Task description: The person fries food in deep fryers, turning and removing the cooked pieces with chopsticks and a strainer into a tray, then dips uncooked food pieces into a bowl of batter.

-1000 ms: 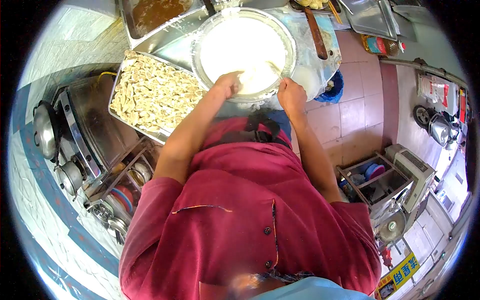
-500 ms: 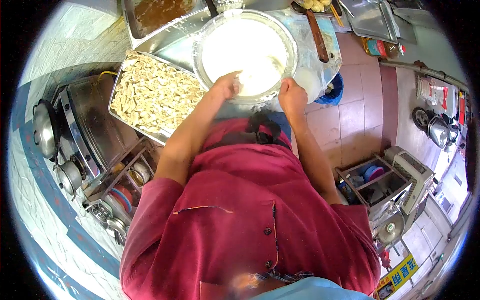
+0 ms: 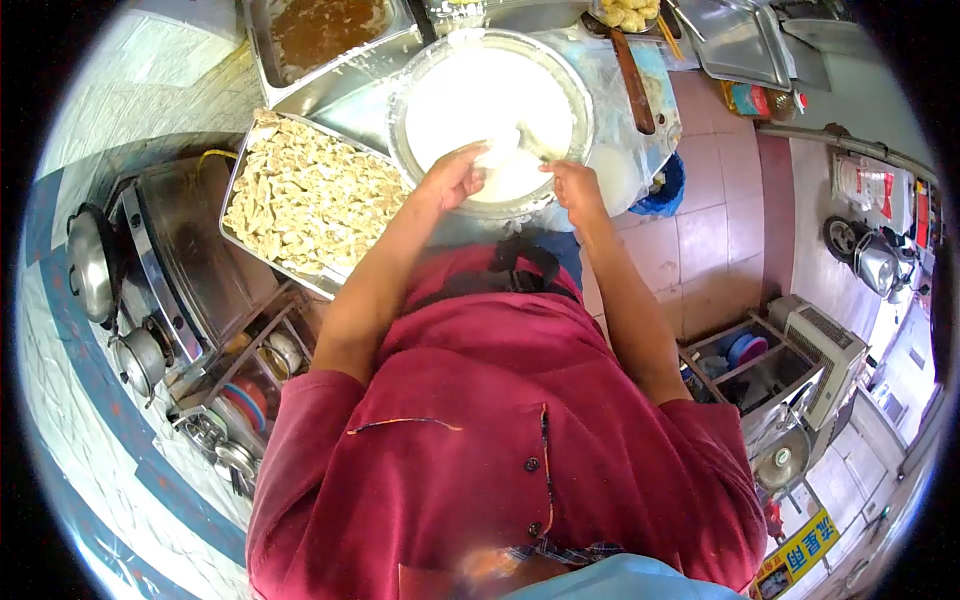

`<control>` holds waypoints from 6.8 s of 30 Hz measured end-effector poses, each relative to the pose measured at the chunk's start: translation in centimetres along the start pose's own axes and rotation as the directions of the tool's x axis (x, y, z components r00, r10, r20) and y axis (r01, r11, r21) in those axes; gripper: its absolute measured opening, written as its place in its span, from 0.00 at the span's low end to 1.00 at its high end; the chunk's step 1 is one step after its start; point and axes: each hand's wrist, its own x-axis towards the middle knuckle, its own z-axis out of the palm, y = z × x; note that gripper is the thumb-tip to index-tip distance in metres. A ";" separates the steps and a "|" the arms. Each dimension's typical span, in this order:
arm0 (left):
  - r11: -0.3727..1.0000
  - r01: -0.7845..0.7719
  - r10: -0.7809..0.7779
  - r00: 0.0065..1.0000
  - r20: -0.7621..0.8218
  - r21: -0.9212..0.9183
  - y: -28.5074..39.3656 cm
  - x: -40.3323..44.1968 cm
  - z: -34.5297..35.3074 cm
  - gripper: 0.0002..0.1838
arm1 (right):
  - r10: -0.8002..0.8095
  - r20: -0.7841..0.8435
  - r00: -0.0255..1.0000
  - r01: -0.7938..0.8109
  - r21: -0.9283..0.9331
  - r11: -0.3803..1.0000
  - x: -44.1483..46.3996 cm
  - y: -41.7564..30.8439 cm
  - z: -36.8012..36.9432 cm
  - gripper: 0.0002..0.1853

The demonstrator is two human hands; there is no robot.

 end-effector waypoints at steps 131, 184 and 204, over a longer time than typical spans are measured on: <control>0.972 0.208 -0.156 0.914 -0.374 0.104 -2.2 4.6 -1.2 0.09 | -0.655 0.022 0.756 0.393 -0.815 0.426 -4.9 0.9 0.8 0.12; 0.674 -0.458 0.711 0.614 -0.342 0.580 24.7 -1.8 -7.7 0.08 | -0.049 -0.032 0.998 0.048 -0.038 0.998 -0.8 2.1 -2.1 0.11; 0.613 -0.611 0.784 0.398 -0.475 0.500 9.1 -1.2 -8.8 0.30 | -0.888 -0.038 0.459 0.296 -0.935 0.193 6.0 -2.5 -3.2 0.11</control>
